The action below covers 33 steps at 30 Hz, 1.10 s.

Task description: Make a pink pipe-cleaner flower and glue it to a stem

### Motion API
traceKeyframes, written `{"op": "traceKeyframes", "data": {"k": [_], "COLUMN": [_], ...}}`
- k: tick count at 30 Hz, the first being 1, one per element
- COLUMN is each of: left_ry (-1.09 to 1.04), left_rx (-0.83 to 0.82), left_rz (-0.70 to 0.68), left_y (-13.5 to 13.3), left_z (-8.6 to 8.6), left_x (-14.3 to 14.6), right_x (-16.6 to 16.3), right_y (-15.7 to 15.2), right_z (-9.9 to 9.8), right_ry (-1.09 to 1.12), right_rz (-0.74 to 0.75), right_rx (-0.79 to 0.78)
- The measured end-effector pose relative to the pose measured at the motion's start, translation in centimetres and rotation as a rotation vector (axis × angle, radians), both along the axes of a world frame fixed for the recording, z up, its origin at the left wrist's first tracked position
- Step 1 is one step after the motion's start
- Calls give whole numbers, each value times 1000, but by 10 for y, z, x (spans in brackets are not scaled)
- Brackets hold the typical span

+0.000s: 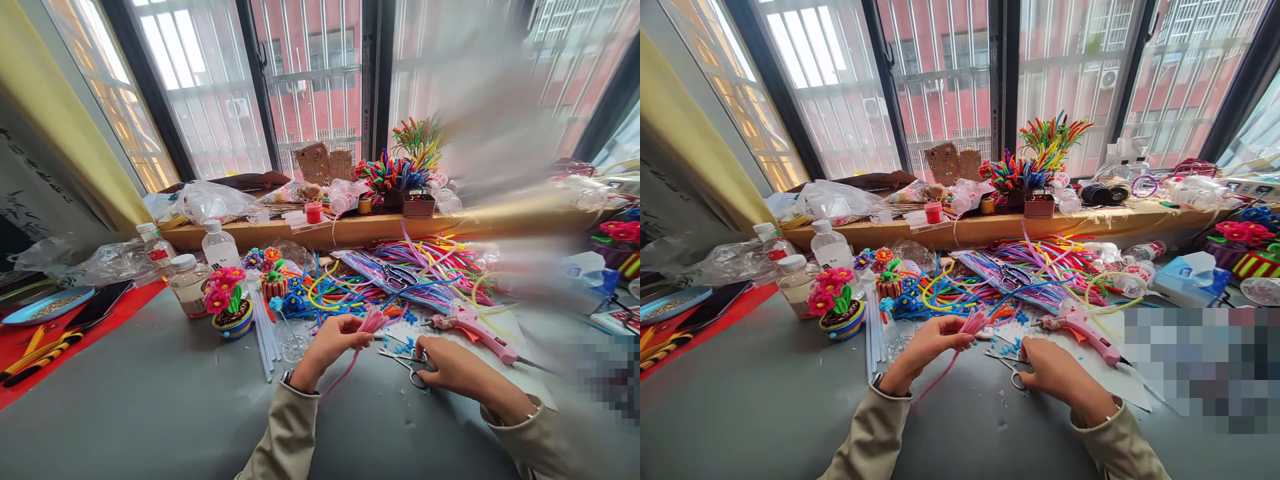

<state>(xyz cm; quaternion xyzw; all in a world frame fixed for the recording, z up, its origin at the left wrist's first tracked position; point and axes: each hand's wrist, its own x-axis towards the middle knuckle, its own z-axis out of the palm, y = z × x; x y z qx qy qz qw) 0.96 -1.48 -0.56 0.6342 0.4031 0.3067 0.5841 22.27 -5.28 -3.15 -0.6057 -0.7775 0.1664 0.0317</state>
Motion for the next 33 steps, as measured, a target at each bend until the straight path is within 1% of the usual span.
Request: {"op": "traceKeyframes", "data": {"k": [2, 4, 6, 7, 9, 11, 13, 16, 18, 20, 22, 23, 26, 27, 28, 29, 30, 33], "left_ry": [-71, -115, -161, -180, -195, -184, -171, -164, -169, -183, -214, -241, -327, -351, -370, -385, -397, -402], "left_rx": [-70, -108, -137, -150, -171, -197, -230, -280, -300, -318, -346, -359, -361, -348, -333, -318, -302, -254], "left_rz": [-40, -52, -33, -23, -12, -15, -21, -17, -22, -31, -27, -12, 72, 109, 144, 171, 193, 236], "left_y": [-2, -3, -4, -5, -5, -5, -5, -4, -4, -3, -3, -2, 1, 2, 3, 4, 5, 6], "left_z": [1, 0, 0, -1, -3, -6, -9, -12, -13, -14, -14, -15, -18, -20, -21, -22, -22, -22], "left_x": [1, 2, 4, 5, 7, 10, 12, 14, 15, 14, 14, 14, 14, 14, 14, 14, 14, 15], "right_x": [-3, -4, -4, -4, -8, -16, -28, -40, -41, -36, -32, -30, -31, -33, -36, -38, -42, -53], "right_y": [-1, -1, 1, 3, 7, 10, 12, 11, 12, 15, 22, 26, 34, 34, 34, 33, 30, 23], "right_z": [-2, -3, -2, 0, 2, 3, 3, 1, 0, 0, 0, 0, 0, 0, 1, 1, 2, 3], "right_ry": [-30, -27, 59, 148, 429, 780, 1013, 1147, 1203, 1252, 1253, 1205, 976, 927, 909, 919, 945, 1034], "right_rz": [-24, -48, -58, -58, -49, -33, -31, -77, -125, -182, -247, -280, -359, -374, -382, -378, -351, -170], "right_rx": [11, 35, 81, 101, 88, -19, -96, -71, -36, 35, 157, 233, 568, 646, 675, 648, 569, 215]}}
